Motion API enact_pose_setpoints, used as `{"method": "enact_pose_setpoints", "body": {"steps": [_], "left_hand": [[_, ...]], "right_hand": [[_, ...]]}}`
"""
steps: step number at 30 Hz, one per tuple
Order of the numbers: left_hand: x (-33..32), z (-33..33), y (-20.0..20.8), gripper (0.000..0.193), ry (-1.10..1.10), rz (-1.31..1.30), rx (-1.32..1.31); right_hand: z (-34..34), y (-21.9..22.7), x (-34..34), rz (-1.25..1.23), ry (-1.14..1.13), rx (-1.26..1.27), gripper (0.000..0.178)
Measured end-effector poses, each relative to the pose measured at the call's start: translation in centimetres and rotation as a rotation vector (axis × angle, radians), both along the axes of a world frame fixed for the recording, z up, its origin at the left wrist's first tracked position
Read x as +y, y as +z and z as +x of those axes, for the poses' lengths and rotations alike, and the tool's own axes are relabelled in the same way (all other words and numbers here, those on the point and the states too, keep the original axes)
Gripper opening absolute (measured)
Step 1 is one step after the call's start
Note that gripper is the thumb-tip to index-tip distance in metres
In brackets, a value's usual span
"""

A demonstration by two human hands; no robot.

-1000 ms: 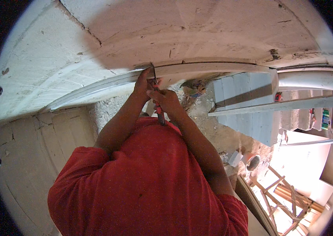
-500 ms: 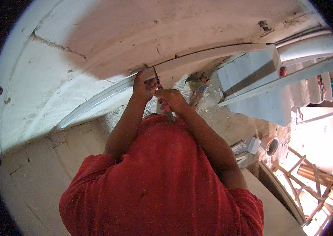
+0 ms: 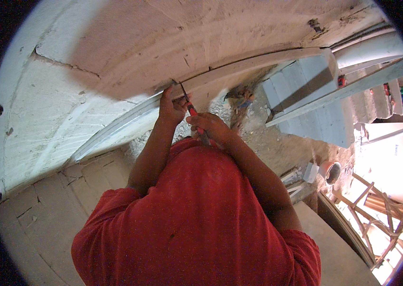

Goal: The person uses tin snips to cut a long white molding strip along a ceiling line, then repositions and cuts again. The person removes the cut pieces and carries them down the stairs.

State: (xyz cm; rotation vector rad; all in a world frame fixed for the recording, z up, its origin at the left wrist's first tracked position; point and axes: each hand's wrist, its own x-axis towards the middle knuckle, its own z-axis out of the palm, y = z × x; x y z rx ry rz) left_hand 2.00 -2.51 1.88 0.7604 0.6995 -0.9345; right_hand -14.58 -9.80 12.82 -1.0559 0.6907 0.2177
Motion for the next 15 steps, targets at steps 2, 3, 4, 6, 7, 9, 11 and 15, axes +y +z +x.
{"method": "enact_pose_setpoints", "body": {"steps": [2,3,4,6,7,9,11,15], "left_hand": [[0.1,-0.1,0.0,0.048,0.027,-0.055,-0.012],[0.1,-0.2,0.0,0.047,0.043,-0.066,-0.015],[0.2,-0.2,0.0,0.046,0.031,-0.073,-0.025],[0.3,-0.3,0.0,0.044,0.014,-0.067,-0.043],[0.3,-0.3,0.0,0.043,0.013,-0.063,-0.037],[0.2,-0.1,-0.1,0.042,0.011,-0.052,-0.023],[0.2,0.0,-0.3,0.039,-0.036,-0.085,0.018],[0.2,-0.1,-0.7,0.035,-0.023,-0.153,-0.106]], "right_hand": [[0.2,0.0,0.0,-0.067,-0.004,-0.010,0.048],[0.3,-0.1,0.0,-0.151,0.020,0.007,0.046],[0.5,-0.2,-0.1,-0.229,0.047,0.018,0.044],[0.8,-0.5,-0.3,-0.349,0.078,0.034,0.041],[1.0,-0.7,-0.4,-0.393,0.079,0.039,0.041],[1.3,-1.2,-0.4,-0.428,0.081,0.029,0.042],[1.3,-1.5,-0.3,-0.410,0.079,0.018,0.045],[1.6,-1.7,0.1,-0.455,0.128,0.002,0.049]]}}
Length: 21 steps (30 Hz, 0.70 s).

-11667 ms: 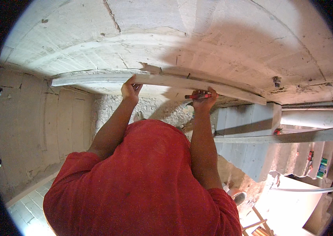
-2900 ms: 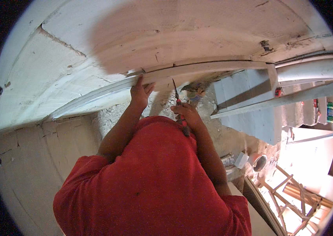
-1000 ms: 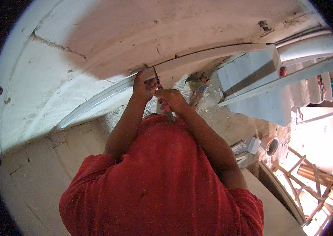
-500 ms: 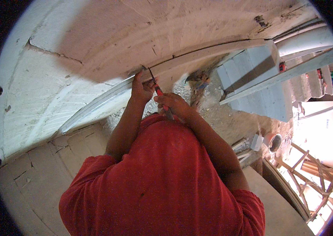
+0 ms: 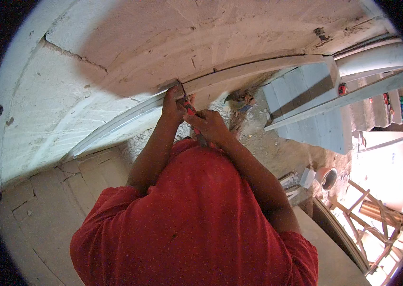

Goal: The person uses tin snips to cut a long white molding strip along a ceiling line, then repositions and cuts again. The person removes the cut pieces and carries them down the stairs.

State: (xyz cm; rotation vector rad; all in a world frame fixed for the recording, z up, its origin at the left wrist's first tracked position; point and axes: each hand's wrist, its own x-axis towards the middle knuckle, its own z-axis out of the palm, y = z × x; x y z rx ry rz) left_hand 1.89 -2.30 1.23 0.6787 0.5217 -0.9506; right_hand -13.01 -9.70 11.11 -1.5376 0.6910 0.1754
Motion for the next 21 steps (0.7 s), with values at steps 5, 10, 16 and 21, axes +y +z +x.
{"method": "enact_pose_setpoints", "body": {"steps": [5,10,16,21], "left_hand": [[0.2,0.4,0.2,0.047,-0.076,0.095,0.073],[0.3,-0.3,1.8,0.042,-0.059,0.080,-0.012],[0.1,-0.3,2.0,0.039,-0.041,0.043,-0.023],[-0.3,0.0,0.2,0.041,-0.017,0.133,0.064]], "right_hand": [[0.6,1.0,0.3,0.017,-0.002,-0.005,0.050],[0.8,1.8,0.9,0.073,-0.072,0.016,0.052],[0.7,1.1,0.8,0.035,-0.051,0.016,0.048],[0.8,0.5,0.8,-0.025,-0.032,-0.007,0.045]]}}
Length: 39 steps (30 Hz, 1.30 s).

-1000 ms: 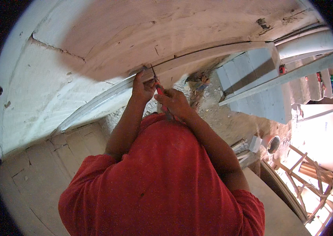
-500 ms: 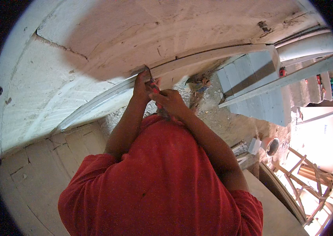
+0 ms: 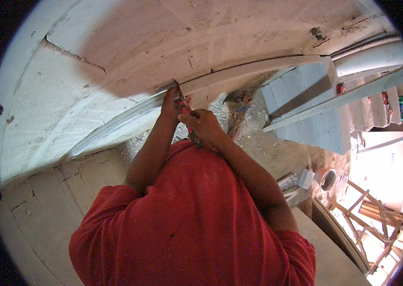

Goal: The person uses tin snips to cut a long white molding strip along a ceiling line, then repositions and cuts again. The person removes the cut pieces and carries them down the stairs.

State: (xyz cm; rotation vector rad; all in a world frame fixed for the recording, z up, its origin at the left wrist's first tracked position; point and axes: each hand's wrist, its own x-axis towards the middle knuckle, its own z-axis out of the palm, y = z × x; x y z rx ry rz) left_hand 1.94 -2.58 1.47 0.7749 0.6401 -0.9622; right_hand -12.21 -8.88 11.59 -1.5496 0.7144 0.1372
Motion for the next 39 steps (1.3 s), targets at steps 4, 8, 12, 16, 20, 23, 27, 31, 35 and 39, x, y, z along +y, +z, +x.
{"method": "enact_pose_setpoints", "body": {"steps": [4,8,12,16,20,23,27,31,35,39], "left_hand": [[0.0,0.2,-0.6,0.042,-0.023,0.003,0.015],[-0.2,0.1,-0.8,0.042,-0.027,0.014,-0.023],[-0.3,-0.1,-1.0,0.040,-0.015,0.024,-0.064],[-0.1,-0.4,-0.8,0.038,-0.048,0.000,-0.200],[-0.3,-1.0,-0.1,0.040,0.027,0.028,-0.219],[-0.4,-1.2,-0.3,0.040,0.105,0.023,-0.139],[0.1,-1.0,-1.1,0.040,-0.126,0.078,-0.468],[-0.3,-0.6,-1.0,0.042,0.007,0.015,-0.144],[-0.4,-0.9,-0.4,0.042,0.027,0.032,-0.154],[-0.3,-0.8,-0.8,0.043,0.033,0.043,-0.118]], "right_hand": [[-0.3,0.2,0.3,0.049,-0.042,0.005,0.044],[-0.5,0.2,0.2,0.110,-0.051,-0.023,0.045],[-0.3,-0.8,-0.1,-0.064,0.034,-0.029,0.049],[-0.5,-1.3,-0.1,-0.069,0.034,-0.025,0.057],[-0.6,-1.2,0.0,-0.049,0.038,-0.023,0.057],[-0.4,-0.7,0.1,-0.058,0.030,-0.007,0.056],[-0.5,-0.1,0.2,0.019,0.010,-0.013,0.053],[-0.7,-0.1,0.2,-0.012,0.020,-0.008,0.052],[-0.6,-0.8,0.0,-0.072,0.031,-0.008,0.053],[-0.5,-1.1,-0.1,-0.022,0.021,-0.052,0.053]]}}
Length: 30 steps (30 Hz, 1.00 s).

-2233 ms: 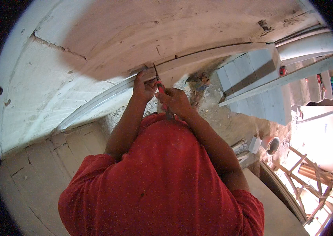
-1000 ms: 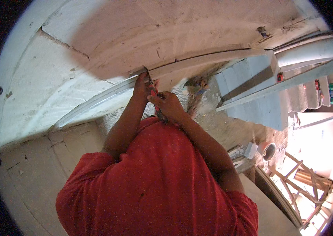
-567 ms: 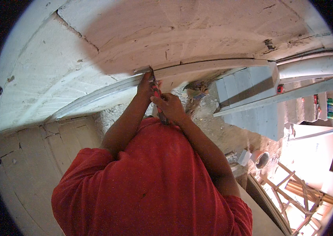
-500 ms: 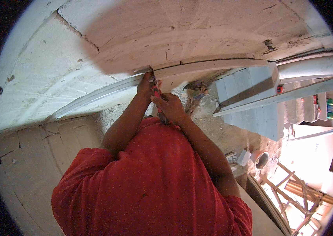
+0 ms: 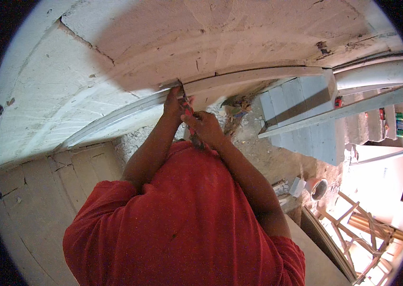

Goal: The person uses tin snips to cut a long white molding strip along a ceiling line, then repositions and cuts again. The person removes the cut pieces and carries them down the stairs.

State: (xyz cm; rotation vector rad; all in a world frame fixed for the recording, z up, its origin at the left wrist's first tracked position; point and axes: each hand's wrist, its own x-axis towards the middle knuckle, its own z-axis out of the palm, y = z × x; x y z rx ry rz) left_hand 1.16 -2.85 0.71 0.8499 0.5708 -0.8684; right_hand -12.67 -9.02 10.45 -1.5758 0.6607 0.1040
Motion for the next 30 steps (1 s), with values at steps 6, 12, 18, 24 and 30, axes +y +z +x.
{"method": "enact_pose_setpoints", "body": {"steps": [6,12,18,24,30], "left_hand": [[-0.1,0.3,-0.3,0.046,0.000,-0.012,0.079],[-0.5,-0.2,0.8,0.044,0.060,-0.005,-0.001],[0.0,-0.4,0.5,0.042,-0.054,0.042,-0.214],[-0.2,0.2,1.3,0.033,0.017,0.066,0.113],[-0.4,-0.1,2.5,0.037,0.054,0.051,0.128]], "right_hand": [[-0.2,0.3,0.0,0.089,-0.019,0.043,0.052],[-0.6,1.0,0.4,0.087,-0.051,0.054,0.051],[-0.6,1.6,0.5,0.166,-0.078,0.065,0.048],[-2.2,0.3,-2.5,-0.050,0.033,0.018,0.043],[-7.6,-5.2,-4.3,0.079,-0.294,-0.067,0.040]]}}
